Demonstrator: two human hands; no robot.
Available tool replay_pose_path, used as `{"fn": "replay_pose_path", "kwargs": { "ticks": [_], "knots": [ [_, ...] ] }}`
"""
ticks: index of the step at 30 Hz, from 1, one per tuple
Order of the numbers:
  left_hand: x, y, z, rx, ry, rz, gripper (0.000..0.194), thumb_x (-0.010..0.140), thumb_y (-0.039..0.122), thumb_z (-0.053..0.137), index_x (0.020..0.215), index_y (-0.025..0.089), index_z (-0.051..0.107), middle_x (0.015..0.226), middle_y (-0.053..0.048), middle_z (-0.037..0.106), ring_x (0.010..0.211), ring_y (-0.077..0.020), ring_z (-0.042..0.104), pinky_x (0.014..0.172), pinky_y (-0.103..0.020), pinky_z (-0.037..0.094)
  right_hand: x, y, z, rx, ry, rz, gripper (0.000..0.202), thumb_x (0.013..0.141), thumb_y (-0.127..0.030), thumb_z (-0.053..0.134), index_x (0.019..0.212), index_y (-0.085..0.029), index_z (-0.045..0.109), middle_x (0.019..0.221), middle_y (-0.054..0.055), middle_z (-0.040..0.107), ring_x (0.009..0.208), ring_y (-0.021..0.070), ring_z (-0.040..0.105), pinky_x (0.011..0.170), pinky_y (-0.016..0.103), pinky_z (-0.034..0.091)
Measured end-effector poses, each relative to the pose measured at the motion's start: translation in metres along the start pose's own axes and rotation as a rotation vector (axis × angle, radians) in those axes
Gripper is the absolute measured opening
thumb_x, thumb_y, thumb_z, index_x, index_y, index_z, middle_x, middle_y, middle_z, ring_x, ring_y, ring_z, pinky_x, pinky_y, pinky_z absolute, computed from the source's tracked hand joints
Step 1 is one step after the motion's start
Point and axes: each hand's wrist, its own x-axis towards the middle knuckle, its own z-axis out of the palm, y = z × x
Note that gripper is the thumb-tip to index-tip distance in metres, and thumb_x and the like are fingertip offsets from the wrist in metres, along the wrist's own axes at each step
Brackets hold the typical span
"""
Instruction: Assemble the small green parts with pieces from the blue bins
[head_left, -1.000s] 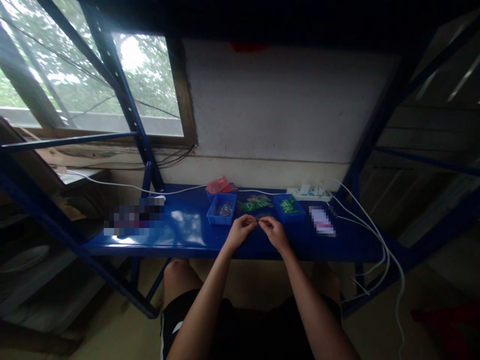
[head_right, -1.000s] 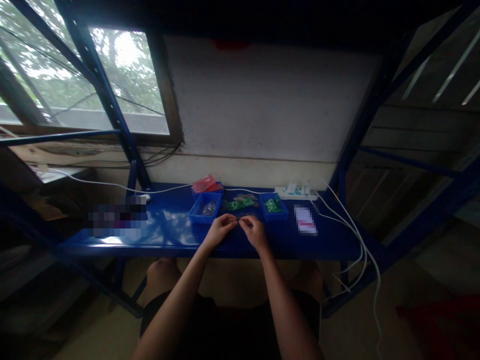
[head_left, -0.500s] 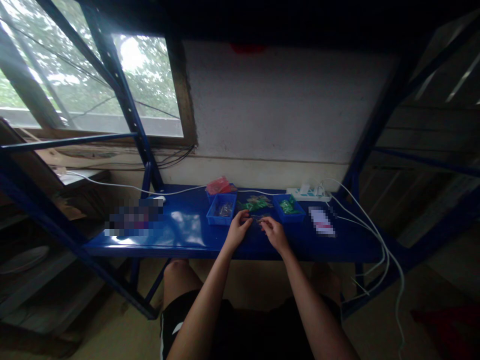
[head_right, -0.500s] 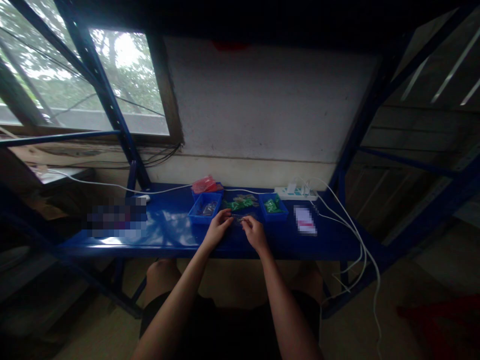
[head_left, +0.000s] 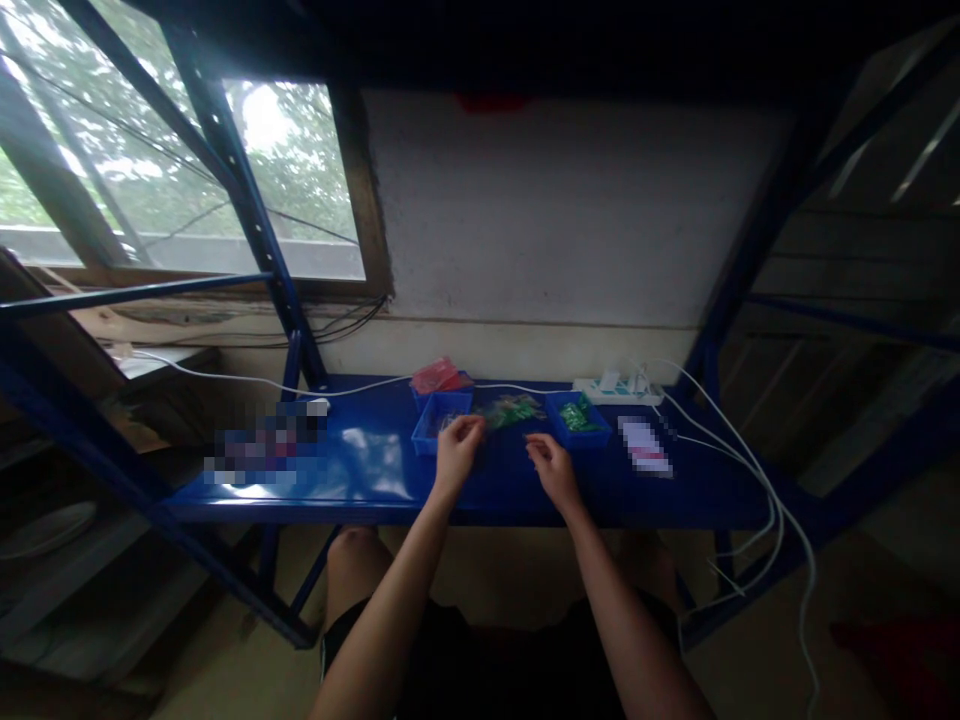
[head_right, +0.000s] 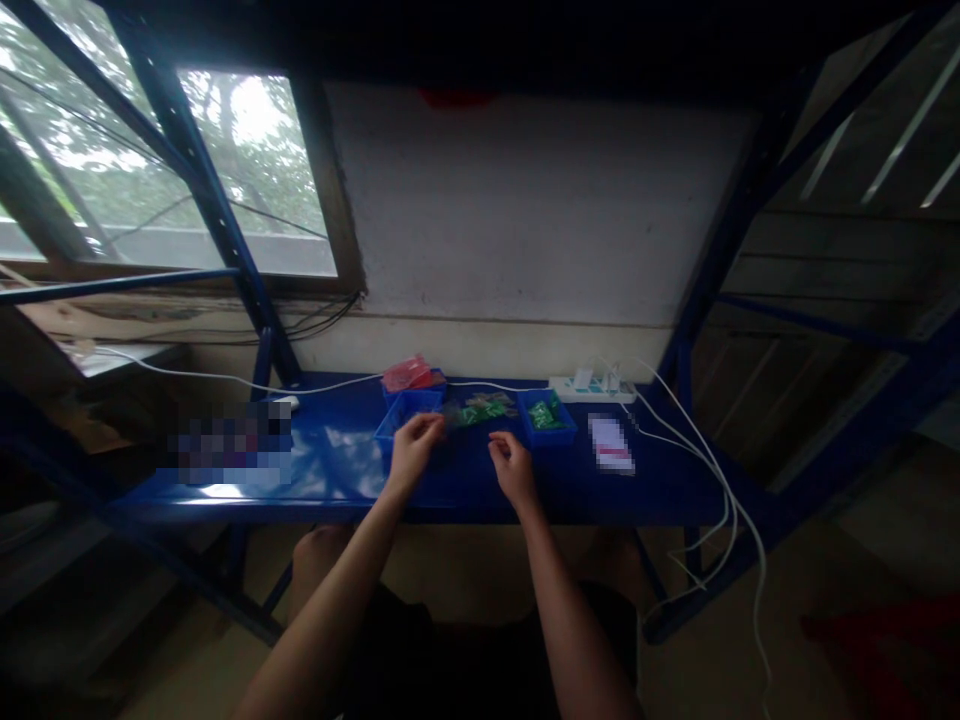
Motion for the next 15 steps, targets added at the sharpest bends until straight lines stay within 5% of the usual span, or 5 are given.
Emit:
{"fn": "replay_pose_path", "kwargs": {
  "ticks": [3, 7, 9, 12, 15],
  "knots": [
    [0.019, 0.015, -0.019, 0.267, 0.23, 0.088, 0.02, 0.08, 0.032, 0.053, 0.088, 0.016, 0.063, 0.076, -0.004, 0.064, 0.07, -0.0175, 0.059, 0.067, -0.028, 0.046, -0.001, -0.001, 0.0, 0.002, -0.049, -0.015, 0.022, 0.079, -0.036, 0.052, 0.085, -0.021, 0.066, 0.079, 0.006, 0.07, 0.072, 0.0201, 0.065, 0.058, 0.028, 0.05],
    [0.026, 0.022, -0.023, 0.672, 0.287, 0.257, 0.029, 0.083, 0.024, 0.051, 0.108, 0.015, 0.06, 0.106, -0.013, 0.061, 0.1, -0.0269, 0.056, 0.087, -0.038, 0.044, -0.001, -0.001, 0.001, 0.009, -0.065, -0.03, 0.021, 0.079, -0.036, 0.052, 0.082, -0.02, 0.066, 0.073, 0.005, 0.069, 0.069, 0.0199, 0.065, 0.058, 0.028, 0.051],
    [0.02, 0.018, -0.011, 0.767, 0.125, 0.33, 0.026, 0.085, 0.021, 0.048, 0.106, 0.017, 0.062, 0.105, -0.013, 0.061, 0.101, -0.0263, 0.055, 0.089, -0.037, 0.043, -0.001, -0.001, 0.001, 0.014, -0.065, -0.033, 0.021, 0.08, -0.037, 0.052, 0.081, -0.02, 0.066, 0.073, 0.005, 0.07, 0.069, 0.0199, 0.065, 0.059, 0.029, 0.051],
    [0.008, 0.008, 0.015, 0.857, -0.286, 0.389, 0.02, 0.085, 0.02, 0.047, 0.092, 0.018, 0.066, 0.093, -0.011, 0.063, 0.093, -0.0252, 0.057, 0.086, -0.035, 0.044, 0.0, -0.002, 0.002, 0.009, -0.067, -0.041, 0.021, 0.08, -0.036, 0.052, 0.08, -0.021, 0.066, 0.074, 0.005, 0.07, 0.07, 0.0201, 0.066, 0.061, 0.029, 0.052],
    [0.005, -0.002, 0.037, 0.944, -0.436, 0.349, 0.021, 0.083, 0.016, 0.049, 0.096, 0.014, 0.065, 0.101, -0.016, 0.061, 0.101, -0.0287, 0.055, 0.087, -0.038, 0.043, 0.0, -0.002, 0.003, -0.003, -0.056, -0.046, 0.02, 0.08, -0.034, 0.05, 0.079, -0.021, 0.065, 0.076, 0.005, 0.07, 0.071, 0.0206, 0.066, 0.063, 0.03, 0.052]
  ]
}}
